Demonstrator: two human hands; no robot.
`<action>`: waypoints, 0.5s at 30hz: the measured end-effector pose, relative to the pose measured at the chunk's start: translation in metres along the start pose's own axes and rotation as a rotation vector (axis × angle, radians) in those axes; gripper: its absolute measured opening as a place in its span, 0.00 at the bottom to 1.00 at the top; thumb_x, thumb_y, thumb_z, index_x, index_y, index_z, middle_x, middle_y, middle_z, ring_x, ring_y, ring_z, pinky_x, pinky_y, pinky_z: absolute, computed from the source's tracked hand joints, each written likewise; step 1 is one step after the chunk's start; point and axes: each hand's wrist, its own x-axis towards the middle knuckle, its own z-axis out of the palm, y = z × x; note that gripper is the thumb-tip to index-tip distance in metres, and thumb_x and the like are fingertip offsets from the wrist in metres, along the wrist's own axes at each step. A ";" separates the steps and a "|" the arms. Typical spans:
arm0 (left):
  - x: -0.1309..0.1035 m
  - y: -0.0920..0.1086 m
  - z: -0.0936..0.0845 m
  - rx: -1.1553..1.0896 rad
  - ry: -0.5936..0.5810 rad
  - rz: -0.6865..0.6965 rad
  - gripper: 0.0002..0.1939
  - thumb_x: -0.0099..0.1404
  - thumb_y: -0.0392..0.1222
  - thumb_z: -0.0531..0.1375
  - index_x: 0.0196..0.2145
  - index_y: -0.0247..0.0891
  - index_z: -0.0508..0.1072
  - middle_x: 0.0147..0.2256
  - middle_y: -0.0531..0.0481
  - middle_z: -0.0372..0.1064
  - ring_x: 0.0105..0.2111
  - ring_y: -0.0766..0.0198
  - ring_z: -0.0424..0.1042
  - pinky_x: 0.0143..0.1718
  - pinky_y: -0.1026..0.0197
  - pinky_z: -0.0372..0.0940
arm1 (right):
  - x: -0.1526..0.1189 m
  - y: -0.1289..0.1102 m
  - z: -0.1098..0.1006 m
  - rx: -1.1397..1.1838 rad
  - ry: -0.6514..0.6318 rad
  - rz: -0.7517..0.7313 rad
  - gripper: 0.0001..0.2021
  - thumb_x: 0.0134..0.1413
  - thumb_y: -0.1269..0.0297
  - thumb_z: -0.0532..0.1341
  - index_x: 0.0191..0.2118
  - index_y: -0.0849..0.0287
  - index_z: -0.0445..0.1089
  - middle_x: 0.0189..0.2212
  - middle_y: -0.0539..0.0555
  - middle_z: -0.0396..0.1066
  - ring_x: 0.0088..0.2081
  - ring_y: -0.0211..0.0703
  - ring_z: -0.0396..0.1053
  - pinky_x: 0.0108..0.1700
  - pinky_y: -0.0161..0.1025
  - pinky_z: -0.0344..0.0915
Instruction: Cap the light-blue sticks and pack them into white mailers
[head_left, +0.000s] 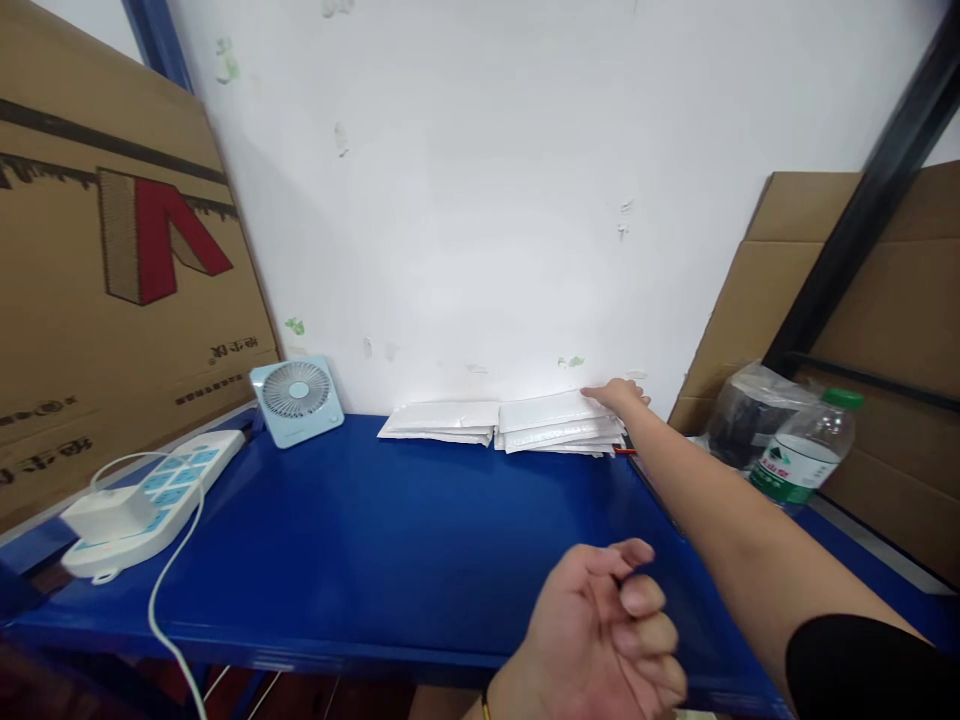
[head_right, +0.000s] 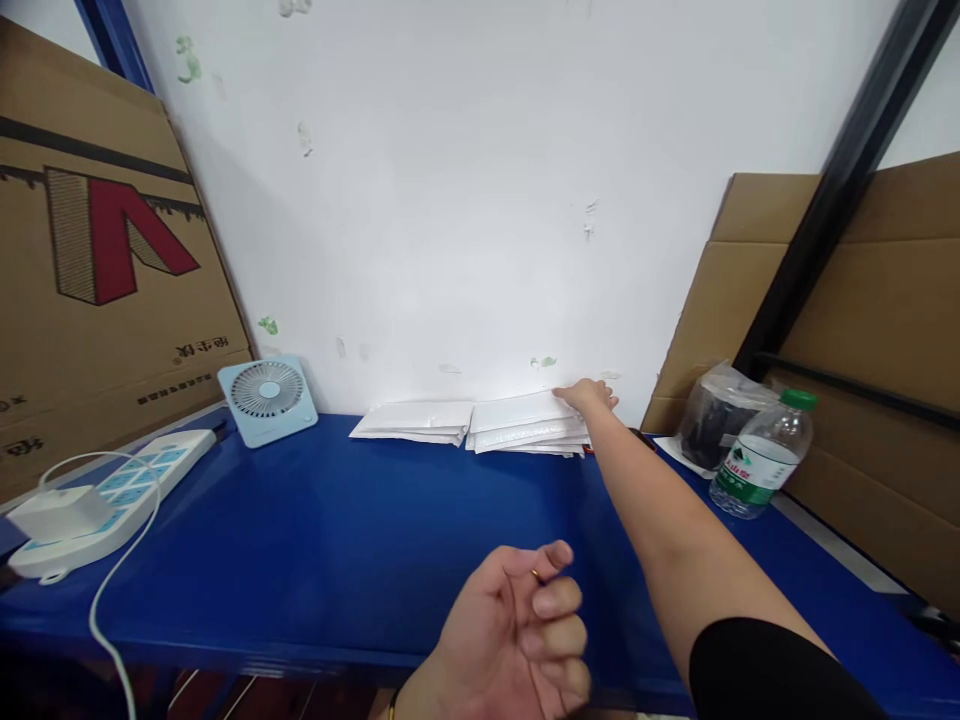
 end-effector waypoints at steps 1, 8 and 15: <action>0.000 0.005 -0.005 -0.052 0.042 0.041 0.07 0.54 0.37 0.54 0.33 0.36 0.67 0.20 0.59 0.48 0.16 0.76 0.46 0.21 0.70 0.46 | -0.002 -0.001 0.000 0.020 -0.017 0.022 0.28 0.28 0.49 0.66 0.36 0.67 0.70 0.44 0.71 0.61 0.49 0.66 0.56 0.47 0.58 0.51; 0.005 0.017 -0.036 -0.107 0.267 0.245 0.12 0.56 0.40 0.56 0.39 0.37 0.65 0.25 0.56 0.59 0.18 0.76 0.55 0.20 0.70 0.50 | -0.022 -0.010 -0.016 0.189 0.060 -0.088 0.12 0.41 0.58 0.60 0.33 0.60 0.69 0.37 0.59 0.67 0.43 0.53 0.61 0.45 0.49 0.54; 0.020 0.026 -0.020 -0.099 0.283 0.272 0.33 0.54 0.57 0.58 0.53 0.39 0.54 0.51 0.38 0.58 0.49 0.52 0.64 0.42 0.55 0.64 | -0.097 -0.010 -0.094 0.364 0.336 -0.816 0.11 0.55 0.60 0.49 0.42 0.58 0.61 0.32 0.54 0.68 0.31 0.42 0.64 0.35 0.37 0.58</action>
